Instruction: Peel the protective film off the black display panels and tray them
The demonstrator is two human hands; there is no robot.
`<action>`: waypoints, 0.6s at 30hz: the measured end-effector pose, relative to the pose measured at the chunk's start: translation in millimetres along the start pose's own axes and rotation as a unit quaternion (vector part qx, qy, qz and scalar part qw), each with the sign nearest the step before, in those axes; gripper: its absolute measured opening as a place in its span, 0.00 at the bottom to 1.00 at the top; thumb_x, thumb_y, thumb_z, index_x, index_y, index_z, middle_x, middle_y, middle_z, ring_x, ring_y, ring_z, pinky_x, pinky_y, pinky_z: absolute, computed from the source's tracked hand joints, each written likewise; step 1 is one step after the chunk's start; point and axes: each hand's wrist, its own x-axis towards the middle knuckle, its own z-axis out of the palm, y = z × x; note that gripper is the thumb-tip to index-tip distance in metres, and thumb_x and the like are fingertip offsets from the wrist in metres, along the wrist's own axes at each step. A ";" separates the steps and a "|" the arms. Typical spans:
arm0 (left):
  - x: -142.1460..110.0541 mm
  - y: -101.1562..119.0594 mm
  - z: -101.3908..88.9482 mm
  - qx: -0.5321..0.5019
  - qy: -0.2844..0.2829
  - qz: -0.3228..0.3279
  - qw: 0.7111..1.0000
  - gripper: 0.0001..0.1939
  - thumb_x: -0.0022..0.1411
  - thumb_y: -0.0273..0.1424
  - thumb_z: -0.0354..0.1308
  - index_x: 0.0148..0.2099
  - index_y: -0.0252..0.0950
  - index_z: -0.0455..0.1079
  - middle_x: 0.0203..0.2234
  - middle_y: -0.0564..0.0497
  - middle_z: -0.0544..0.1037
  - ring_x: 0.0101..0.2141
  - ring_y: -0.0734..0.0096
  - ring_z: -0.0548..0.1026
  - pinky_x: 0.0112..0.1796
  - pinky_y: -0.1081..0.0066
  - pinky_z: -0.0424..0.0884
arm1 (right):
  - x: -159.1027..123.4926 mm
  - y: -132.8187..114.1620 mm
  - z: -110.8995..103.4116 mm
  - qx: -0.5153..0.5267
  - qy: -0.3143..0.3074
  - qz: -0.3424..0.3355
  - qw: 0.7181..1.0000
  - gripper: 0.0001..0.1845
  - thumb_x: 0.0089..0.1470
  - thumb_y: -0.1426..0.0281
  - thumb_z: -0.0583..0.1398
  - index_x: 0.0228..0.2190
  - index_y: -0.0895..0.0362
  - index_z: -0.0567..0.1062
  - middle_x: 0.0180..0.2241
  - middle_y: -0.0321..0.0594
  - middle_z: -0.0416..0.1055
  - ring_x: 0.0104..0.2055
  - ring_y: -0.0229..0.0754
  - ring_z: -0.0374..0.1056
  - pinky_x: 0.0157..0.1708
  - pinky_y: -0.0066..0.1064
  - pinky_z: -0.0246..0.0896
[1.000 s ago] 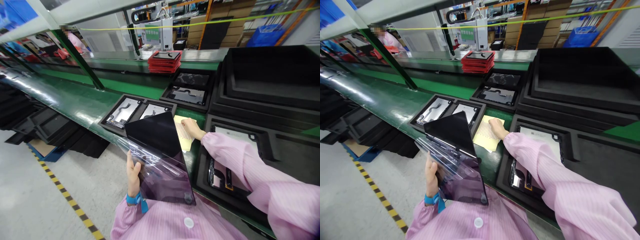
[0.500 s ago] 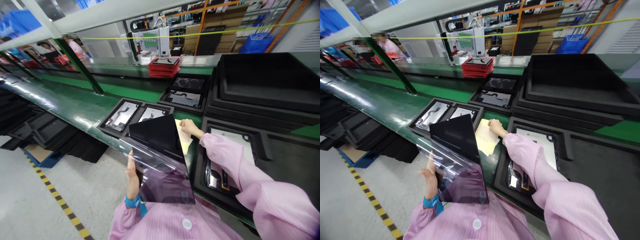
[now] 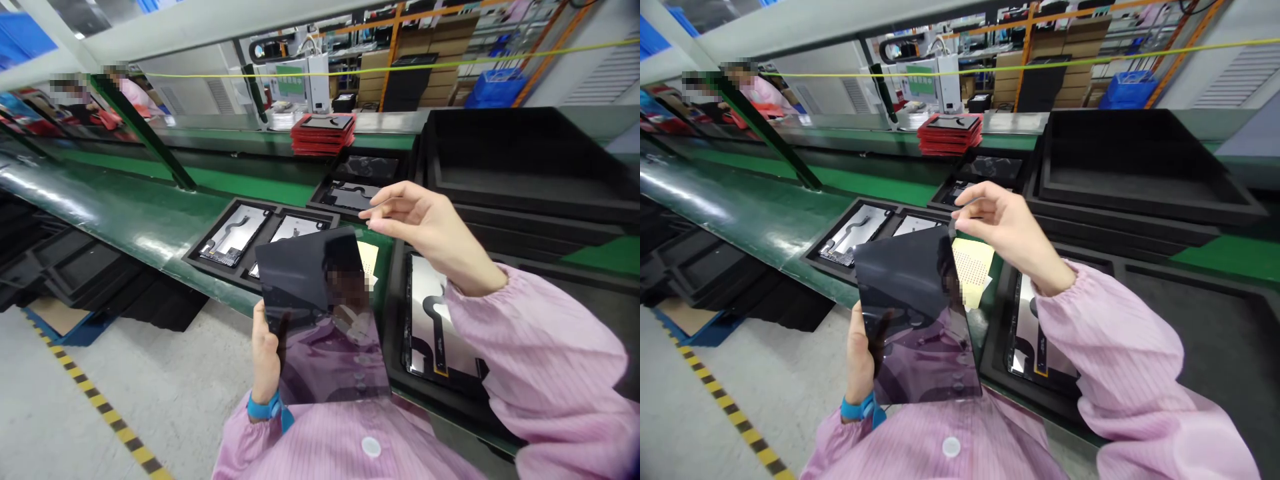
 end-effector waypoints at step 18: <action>-3.1 9.1 8.5 -0.012 -0.019 0.049 0.999 0.29 0.57 0.51 0.56 0.56 0.41 0.66 0.46 0.49 0.70 0.47 0.64 0.69 0.50 0.70 0.68 | 0.3 2.9 19.7 -0.147 0.031 -0.012 0.989 0.06 0.46 0.77 0.61 0.30 0.59 0.70 0.26 0.34 0.69 0.28 0.34 0.67 0.32 0.26 0.66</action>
